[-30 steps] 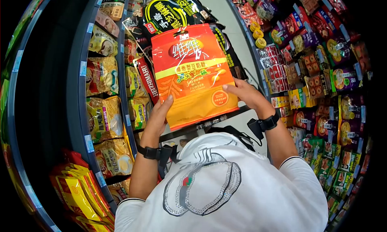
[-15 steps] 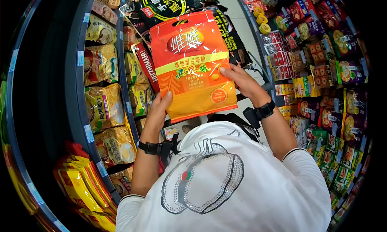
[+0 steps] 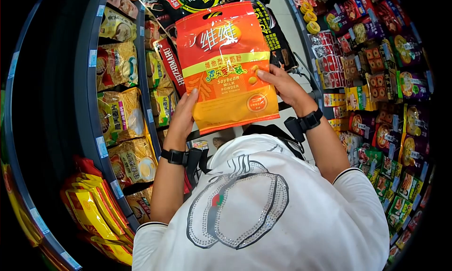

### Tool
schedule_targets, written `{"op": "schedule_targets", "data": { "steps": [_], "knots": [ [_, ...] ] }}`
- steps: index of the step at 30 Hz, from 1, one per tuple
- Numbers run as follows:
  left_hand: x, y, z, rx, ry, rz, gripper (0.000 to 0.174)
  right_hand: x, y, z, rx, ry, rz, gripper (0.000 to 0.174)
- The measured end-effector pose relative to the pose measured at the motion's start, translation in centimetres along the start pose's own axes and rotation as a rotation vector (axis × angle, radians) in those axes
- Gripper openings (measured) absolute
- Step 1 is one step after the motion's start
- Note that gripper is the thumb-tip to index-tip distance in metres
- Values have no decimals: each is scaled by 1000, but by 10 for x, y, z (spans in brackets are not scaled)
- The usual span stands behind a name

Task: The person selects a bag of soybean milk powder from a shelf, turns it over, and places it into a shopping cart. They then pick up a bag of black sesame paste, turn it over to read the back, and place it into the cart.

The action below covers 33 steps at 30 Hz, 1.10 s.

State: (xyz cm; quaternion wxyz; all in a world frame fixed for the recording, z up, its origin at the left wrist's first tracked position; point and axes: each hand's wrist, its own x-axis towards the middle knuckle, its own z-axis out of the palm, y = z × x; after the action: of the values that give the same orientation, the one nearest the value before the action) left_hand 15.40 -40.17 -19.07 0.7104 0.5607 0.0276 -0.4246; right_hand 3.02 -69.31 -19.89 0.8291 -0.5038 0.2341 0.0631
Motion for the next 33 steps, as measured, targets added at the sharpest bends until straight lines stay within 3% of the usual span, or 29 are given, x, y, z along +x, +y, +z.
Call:
{"op": "schedule_targets", "data": {
  "steps": [9, 16, 23, 26, 29, 30, 32, 33],
  "knots": [
    [-14, 19, 20, 105, -2, 107, 50, 2, 0, -2, 126, -35, 39, 44],
    [-22, 43, 39, 123, -55, 181, 51, -22, -27, 7, 191, -2, -37, 45],
    [1, 38, 59, 259, -126, 268, 54, -59, -82, 18, -22, 165, -298, 45],
    [16, 32, 80, 145, -240, 209, 58, -71, -108, 20, -103, 186, -397, 41],
    [34, 19, 91, 322, -264, 155, 64, -82, -138, 41, -241, 152, -462, 37],
    [35, 18, 99, 398, -234, 169, 67, -81, -143, 43, -512, 210, -481, 36],
    [31, 23, 110, 383, -320, 176, 65, -70, -132, 68, -591, 158, -602, 31],
    [31, 22, 111, 213, -355, 97, 64, -59, -125, 73, -806, 161, -737, 29]
  ]
}}
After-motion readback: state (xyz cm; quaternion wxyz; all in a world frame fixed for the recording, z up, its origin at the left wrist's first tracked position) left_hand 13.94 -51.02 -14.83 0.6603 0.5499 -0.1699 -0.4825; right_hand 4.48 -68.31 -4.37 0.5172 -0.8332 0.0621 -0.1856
